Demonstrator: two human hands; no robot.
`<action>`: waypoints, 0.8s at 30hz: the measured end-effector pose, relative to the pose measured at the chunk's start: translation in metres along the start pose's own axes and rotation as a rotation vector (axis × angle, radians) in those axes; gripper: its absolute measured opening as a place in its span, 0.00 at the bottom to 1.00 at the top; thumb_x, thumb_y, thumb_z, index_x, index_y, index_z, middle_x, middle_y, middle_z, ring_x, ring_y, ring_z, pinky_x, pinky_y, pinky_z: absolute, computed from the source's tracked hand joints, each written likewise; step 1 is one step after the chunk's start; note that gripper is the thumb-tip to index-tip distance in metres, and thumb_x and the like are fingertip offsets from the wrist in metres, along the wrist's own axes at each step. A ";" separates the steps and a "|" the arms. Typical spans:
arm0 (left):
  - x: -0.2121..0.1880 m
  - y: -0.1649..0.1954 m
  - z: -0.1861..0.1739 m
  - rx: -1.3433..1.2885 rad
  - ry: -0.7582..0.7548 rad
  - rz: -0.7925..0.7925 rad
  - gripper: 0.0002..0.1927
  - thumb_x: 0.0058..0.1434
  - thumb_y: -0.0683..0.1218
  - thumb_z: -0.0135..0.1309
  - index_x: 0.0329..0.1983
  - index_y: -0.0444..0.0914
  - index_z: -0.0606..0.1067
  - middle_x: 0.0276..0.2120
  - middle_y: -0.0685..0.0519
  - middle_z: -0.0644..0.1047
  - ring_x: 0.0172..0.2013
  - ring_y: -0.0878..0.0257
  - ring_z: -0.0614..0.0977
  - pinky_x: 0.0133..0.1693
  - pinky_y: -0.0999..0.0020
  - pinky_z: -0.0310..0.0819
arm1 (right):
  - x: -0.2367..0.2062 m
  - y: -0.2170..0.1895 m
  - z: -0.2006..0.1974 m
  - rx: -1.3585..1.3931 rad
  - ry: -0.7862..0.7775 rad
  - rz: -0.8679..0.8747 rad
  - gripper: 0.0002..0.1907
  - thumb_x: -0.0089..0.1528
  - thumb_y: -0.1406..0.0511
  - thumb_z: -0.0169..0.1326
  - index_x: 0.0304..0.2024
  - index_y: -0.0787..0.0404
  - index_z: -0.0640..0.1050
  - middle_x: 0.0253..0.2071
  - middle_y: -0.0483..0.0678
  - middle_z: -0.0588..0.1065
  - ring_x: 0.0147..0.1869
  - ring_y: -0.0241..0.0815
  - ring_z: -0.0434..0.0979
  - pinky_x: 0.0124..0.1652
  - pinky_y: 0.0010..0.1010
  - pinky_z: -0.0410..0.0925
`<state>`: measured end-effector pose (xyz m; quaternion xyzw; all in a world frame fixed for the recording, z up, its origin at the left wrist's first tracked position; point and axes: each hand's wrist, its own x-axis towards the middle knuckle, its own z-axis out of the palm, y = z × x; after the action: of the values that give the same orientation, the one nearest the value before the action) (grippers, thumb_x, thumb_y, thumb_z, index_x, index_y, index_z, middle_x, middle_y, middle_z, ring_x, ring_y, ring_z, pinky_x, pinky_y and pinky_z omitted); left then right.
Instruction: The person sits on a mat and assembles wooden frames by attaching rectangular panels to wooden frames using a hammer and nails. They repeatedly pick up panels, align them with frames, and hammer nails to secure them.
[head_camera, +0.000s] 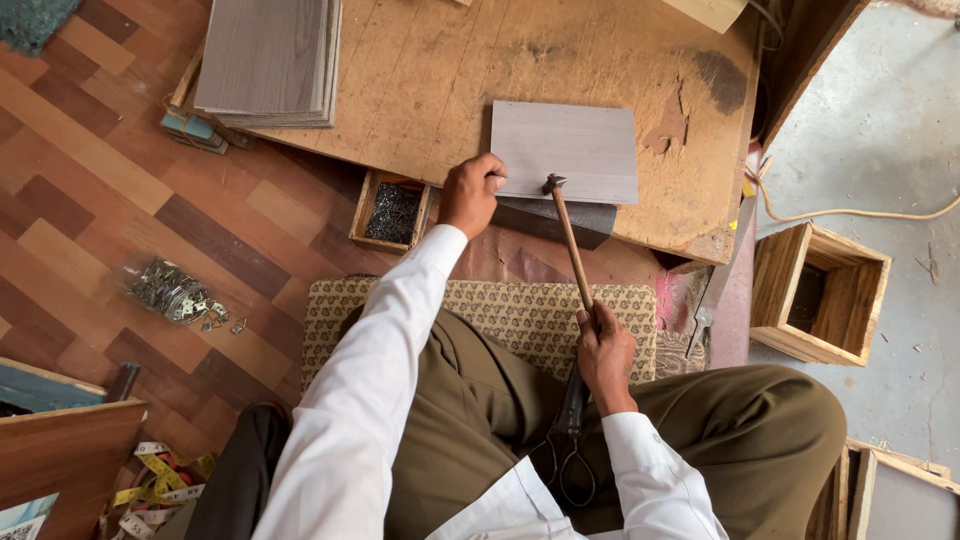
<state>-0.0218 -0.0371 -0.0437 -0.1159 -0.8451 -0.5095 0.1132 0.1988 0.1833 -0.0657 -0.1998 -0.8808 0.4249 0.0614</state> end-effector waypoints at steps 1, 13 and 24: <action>0.002 -0.002 0.006 0.041 0.005 0.047 0.04 0.59 0.33 0.57 0.32 0.34 0.75 0.33 0.50 0.80 0.36 0.56 0.82 0.40 0.62 0.77 | 0.001 0.000 0.000 -0.002 0.002 -0.003 0.20 0.65 0.60 0.57 0.54 0.65 0.79 0.31 0.56 0.79 0.32 0.45 0.79 0.36 0.37 0.70; 0.013 -0.025 0.035 0.045 0.062 0.090 0.07 0.55 0.30 0.54 0.30 0.34 0.75 0.38 0.48 0.76 0.44 0.50 0.77 0.47 0.58 0.72 | 0.014 0.000 0.001 -0.020 0.002 0.013 0.18 0.65 0.60 0.57 0.53 0.64 0.80 0.30 0.55 0.79 0.31 0.45 0.78 0.35 0.37 0.70; 0.017 -0.031 0.027 -0.022 -0.038 -0.078 0.05 0.52 0.35 0.63 0.28 0.36 0.79 0.42 0.52 0.77 0.45 0.55 0.80 0.49 0.62 0.75 | 0.010 -0.011 -0.001 0.012 -0.020 0.034 0.19 0.66 0.60 0.57 0.55 0.65 0.79 0.30 0.55 0.79 0.31 0.43 0.77 0.34 0.36 0.70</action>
<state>-0.0496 -0.0252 -0.0764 -0.0938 -0.8452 -0.5205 0.0762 0.1871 0.1817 -0.0578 -0.2100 -0.8752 0.4333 0.0467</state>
